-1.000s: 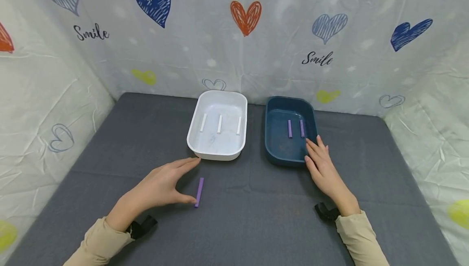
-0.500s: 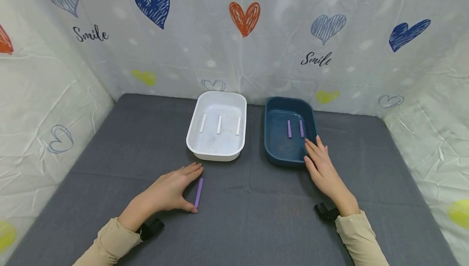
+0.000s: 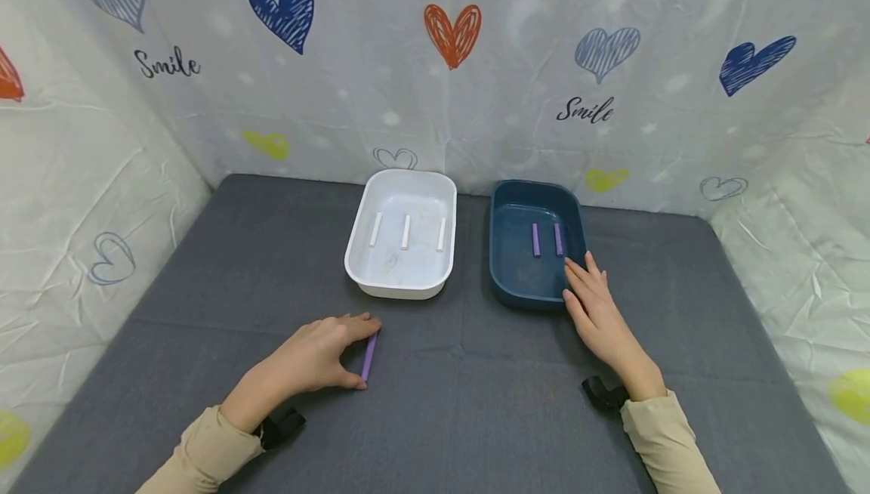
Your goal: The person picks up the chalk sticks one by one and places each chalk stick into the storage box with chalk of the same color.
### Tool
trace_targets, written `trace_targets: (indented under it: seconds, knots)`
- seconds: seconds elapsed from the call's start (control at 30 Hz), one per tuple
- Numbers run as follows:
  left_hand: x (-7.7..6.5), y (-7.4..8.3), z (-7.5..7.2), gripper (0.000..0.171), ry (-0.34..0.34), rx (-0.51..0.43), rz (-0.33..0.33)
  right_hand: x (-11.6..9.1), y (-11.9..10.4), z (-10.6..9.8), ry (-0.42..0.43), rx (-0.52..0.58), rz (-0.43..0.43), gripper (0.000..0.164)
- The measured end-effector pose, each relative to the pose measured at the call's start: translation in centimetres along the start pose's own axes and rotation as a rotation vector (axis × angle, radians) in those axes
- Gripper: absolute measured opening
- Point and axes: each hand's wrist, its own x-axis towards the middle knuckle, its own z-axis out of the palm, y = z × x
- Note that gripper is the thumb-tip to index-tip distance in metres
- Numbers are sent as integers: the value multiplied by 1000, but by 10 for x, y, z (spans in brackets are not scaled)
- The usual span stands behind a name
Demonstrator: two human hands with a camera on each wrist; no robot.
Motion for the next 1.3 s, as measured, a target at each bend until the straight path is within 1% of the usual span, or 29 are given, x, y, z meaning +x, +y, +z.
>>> trace_targets:
  seconds: [0.27,0.4,0.47,0.8,1.07,1.3]
  knots:
    - [3,-1,2,75,28,-48,41,0,1,-1,-6,6,3,49]
    - [3,-1,2,74,28,-70,37,-1,1,0,-5,4,1,50]
    - [4,0,3,73,28,-74,34,-1,1,0,-5,6,0,50]
    - [7,2,2,71,36,-74,55,0,-2,-1,-8,5,14,49]
    - [13,6,1,71,40,-71,61,0,-1,-1,-12,8,13,50]
    - [20,11,3,70,41,-78,90,0,0,0,-9,6,12,50]
